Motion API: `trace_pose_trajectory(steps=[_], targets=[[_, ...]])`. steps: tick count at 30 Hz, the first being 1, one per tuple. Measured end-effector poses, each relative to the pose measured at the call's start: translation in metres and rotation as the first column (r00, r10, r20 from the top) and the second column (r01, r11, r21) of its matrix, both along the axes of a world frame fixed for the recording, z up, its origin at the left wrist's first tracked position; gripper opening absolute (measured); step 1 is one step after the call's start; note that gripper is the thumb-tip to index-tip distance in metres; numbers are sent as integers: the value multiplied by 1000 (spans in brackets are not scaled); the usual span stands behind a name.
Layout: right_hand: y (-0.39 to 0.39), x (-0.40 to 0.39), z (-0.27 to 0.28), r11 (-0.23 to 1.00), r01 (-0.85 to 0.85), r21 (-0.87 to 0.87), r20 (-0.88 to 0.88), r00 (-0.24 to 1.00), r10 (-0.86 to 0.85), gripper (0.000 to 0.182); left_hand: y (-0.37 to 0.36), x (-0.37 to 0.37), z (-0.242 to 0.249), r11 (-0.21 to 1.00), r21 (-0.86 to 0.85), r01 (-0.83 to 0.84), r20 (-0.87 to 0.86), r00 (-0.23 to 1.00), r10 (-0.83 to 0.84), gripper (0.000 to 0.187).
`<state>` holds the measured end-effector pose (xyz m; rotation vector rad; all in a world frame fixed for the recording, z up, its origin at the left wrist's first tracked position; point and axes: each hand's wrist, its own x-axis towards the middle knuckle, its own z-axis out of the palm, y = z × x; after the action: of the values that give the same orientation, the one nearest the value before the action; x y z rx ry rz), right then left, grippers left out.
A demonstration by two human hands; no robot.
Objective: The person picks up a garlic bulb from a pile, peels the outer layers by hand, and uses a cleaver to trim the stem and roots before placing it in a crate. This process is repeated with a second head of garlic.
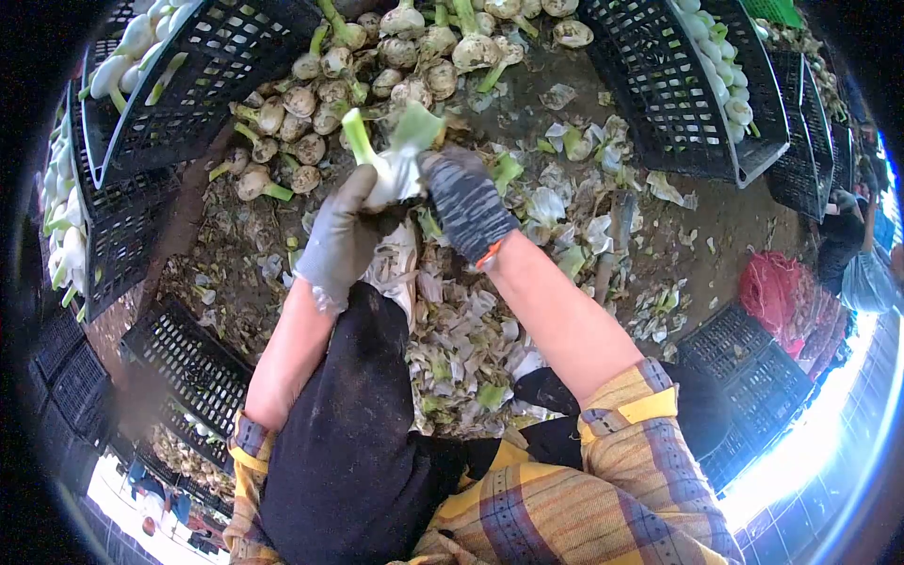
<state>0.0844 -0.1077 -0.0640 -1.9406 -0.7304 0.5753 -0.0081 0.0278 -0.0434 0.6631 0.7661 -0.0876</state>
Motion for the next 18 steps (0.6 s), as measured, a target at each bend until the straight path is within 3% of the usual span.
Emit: trace_pose_trajectory(steps=[1, 2, 3, 6, 8, 9, 12, 13, 15, 16, 18], targets=[[-4, 3, 6, 994, -107, -23, 216, 970, 110, 15, 4, -3, -3, 994, -112, 11, 36, 999, -7, 59], [-3, 1, 8, 996, -85, -4, 148, 985, 85, 16, 5, -6, -6, 974, -224, 26, 69, 998, -11, 59], [-3, -2, 9, 998, -60, 10, 78, 995, 59, 17, 4, -5, -4, 977, -212, 28, 36, 999, -21, 59], [4, -8, 19, 989, 135, 56, -175, 977, -124, 19, -4, 3, 8, 991, 128, 36, -98, 995, -24, 53], [11, -11, 25, 953, 297, 57, -359, 897, -259, 21, -7, 2, 5, 949, 311, 45, -115, 993, -10, 59], [10, -13, 23, 980, 200, 10, -122, 973, -197, 25, -8, 3, 5, 916, 397, 53, -122, 992, -5, 63], [15, -22, 22, 995, 99, 15, 131, 986, -100, 27, -8, 10, 9, 956, 275, -103, -182, 971, 157, 63], [14, -26, 16, 996, 90, -2, 179, 980, -88, 27, -5, 8, 3, 943, 326, -71, -235, 960, 154, 56], [13, -26, 15, 975, 143, 168, -46, 989, -137, 26, 0, 7, -1, 960, 270, -73, -264, 953, 147, 53], [10, -21, 14, 972, 168, 162, -237, 963, -127, 24, 2, 7, -2, 968, 242, -73, -279, 950, 141, 52], [6, -13, 17, 960, 259, 110, -581, 800, -149, 22, 4, 7, -2, 974, 197, -116, -263, 951, 166, 50]])
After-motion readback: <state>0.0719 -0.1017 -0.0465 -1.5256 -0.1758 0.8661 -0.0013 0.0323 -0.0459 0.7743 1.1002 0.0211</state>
